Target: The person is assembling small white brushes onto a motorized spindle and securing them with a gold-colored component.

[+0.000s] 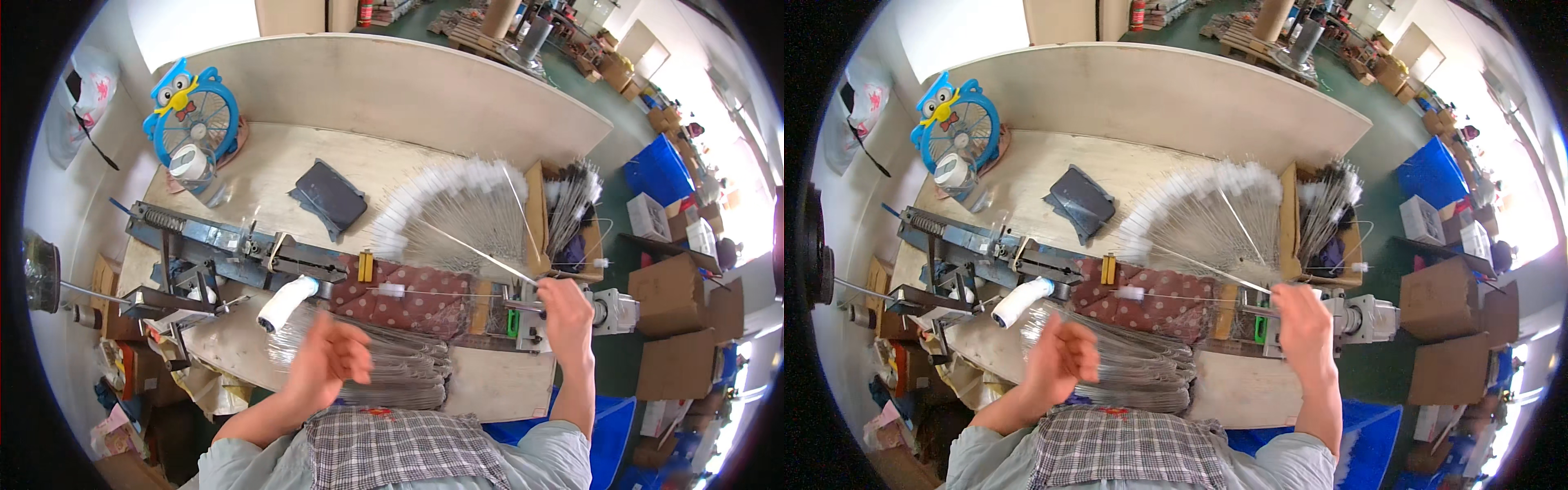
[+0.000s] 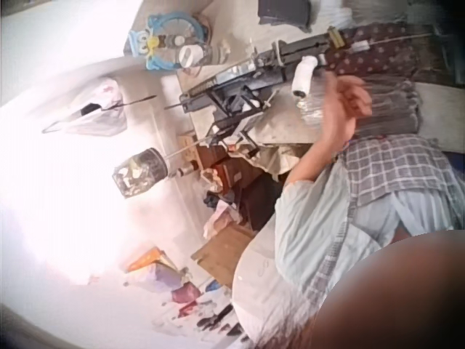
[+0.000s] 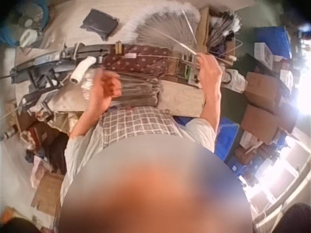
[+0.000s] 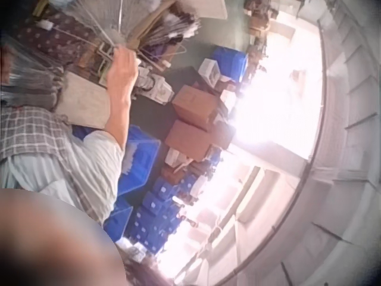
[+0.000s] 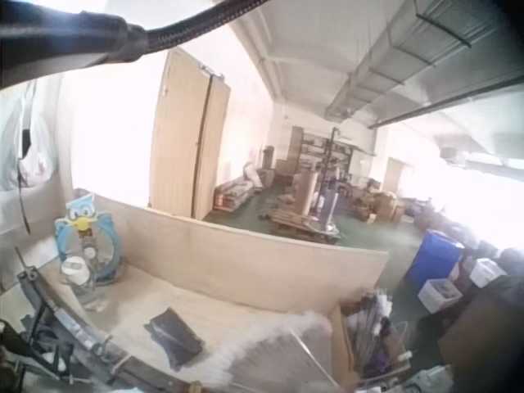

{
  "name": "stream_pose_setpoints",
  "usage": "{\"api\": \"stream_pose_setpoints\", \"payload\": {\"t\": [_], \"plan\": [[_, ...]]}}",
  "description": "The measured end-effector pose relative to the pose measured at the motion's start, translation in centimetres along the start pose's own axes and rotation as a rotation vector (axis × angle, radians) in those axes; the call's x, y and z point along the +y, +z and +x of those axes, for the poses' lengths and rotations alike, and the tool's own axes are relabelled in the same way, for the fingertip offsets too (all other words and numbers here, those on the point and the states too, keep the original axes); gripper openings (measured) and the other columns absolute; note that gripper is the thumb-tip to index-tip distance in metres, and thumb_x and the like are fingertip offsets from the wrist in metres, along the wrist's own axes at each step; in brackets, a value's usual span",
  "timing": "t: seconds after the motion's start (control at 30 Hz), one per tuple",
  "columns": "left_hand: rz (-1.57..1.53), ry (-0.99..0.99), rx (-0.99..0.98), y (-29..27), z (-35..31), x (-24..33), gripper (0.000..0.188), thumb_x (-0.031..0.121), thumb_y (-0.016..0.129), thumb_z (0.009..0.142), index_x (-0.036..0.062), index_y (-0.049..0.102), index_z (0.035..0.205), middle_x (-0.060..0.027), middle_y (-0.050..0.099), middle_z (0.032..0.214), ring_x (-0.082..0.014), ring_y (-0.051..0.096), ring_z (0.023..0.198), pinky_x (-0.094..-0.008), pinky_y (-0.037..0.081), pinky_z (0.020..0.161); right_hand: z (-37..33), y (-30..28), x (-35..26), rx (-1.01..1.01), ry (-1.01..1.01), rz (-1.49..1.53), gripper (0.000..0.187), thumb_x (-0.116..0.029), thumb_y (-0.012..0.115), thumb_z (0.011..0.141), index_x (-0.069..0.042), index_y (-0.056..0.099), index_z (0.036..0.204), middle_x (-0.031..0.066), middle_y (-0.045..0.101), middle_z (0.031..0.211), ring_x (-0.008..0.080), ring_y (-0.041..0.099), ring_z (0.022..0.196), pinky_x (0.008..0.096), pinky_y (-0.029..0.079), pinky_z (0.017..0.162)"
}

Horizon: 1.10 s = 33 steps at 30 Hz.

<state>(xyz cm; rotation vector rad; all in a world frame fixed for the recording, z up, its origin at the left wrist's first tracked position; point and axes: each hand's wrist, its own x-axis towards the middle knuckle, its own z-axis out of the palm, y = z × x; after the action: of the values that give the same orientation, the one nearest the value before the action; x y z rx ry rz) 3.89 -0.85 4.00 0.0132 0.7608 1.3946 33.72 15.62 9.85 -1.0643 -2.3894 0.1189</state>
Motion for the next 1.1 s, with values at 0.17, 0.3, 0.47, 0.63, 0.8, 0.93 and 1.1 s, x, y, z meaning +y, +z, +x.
{"api": "stream_pose_setpoints", "payload": {"t": [0.17,0.3,0.47,0.63,0.8,0.93,1.1], "plan": [[1.183,0.530,-0.419,5.9,5.4,-4.0,0.021,0.020,0.054,0.091,0.0032,0.057,0.102,-0.0123,0.062,0.086,-0.0240,0.063,0.061,-0.0342,0.050,0.056,0.8,1.4,-0.2,-0.026,0.139,0.139,0.014,-0.001,0.061,0.078,0.000,0.063,0.092,0.0136,0.064,0.086,0.0297,0.061,0.076,0.0352,0.050,0.066],[1.793,0.982,-0.284,7.1,11.6,-6.8,0.024,0.017,0.058,0.085,0.0078,0.054,0.106,-0.0105,0.059,0.090,-0.0256,0.062,0.067,-0.0352,0.050,0.055,2.0,3.5,-0.5,-0.030,0.094,0.155,0.014,-0.005,0.061,0.083,0.000,0.064,0.095,0.0128,0.064,0.080,0.0243,0.062,0.065,0.0316,0.049,0.061],[1.969,0.995,-0.303,6.8,14.8,-6.0,0.020,0.022,0.061,0.083,0.0113,0.052,0.098,-0.0068,0.055,0.080,-0.0277,0.061,0.066,-0.0400,0.049,0.054,1.8,5.1,1.0,-0.019,0.116,0.193,0.013,-0.010,0.063,0.082,-0.004,0.064,0.093,0.0121,0.066,0.086,0.0312,0.062,0.076,0.0367,0.050,0.066],[2.401,0.796,-0.286,6.9,16.0,-6.4,0.007,0.017,0.059,0.076,0.0123,0.056,0.080,-0.0051,0.054,0.078,-0.0230,0.062,0.070,-0.0370,0.048,0.057,1.4,4.8,2.0,-0.234,0.197,0.354,0.016,-0.022,0.068,0.076,-0.008,0.070,0.083,0.0111,0.066,0.079,0.0301,0.062,0.076,0.0379,0.049,0.068],[2.603,1.144,-0.092,8.1,20.2,-4.8,0.007,0.016,0.057,0.074,0.0131,0.059,0.080,-0.0042,0.056,0.085,-0.0213,0.059,0.087,-0.0340,0.045,0.072,2.7,4.4,0.3,-0.357,0.132,0.385,0.015,-0.023,0.070,0.070,-0.013,0.072,0.080,0.0040,0.067,0.073,0.0242,0.060,0.072,0.0355,0.049,0.067],[2.170,1.307,-0.150,7.3,16.2,-4.9,0.019,0.018,0.060,0.076,0.0101,0.067,0.092,-0.0069,0.061,0.096,-0.0215,0.058,0.091,-0.0356,0.047,0.075,4.0,6.6,-1.3,-0.021,-0.229,0.486,0.009,-0.022,0.063,0.073,-0.016,0.070,0.072,-0.0004,0.065,0.074,0.0222,0.058,0.079,0.0353,0.049,0.069],[1.506,0.815,-0.017,0.1,6.2,-4.2,0.021,0.011,0.067,0.080,0.0060,0.066,0.101,-0.0086,0.067,0.095,-0.0202,0.065,0.081,-0.0288,0.051,0.074,6.2,9.3,-5.8,-0.184,-0.286,0.482,0.011,-0.022,0.066,0.073,-0.012,0.068,0.073,0.0000,0.064,0.073,0.0226,0.057,0.075,0.0340,0.049,0.069]]}}
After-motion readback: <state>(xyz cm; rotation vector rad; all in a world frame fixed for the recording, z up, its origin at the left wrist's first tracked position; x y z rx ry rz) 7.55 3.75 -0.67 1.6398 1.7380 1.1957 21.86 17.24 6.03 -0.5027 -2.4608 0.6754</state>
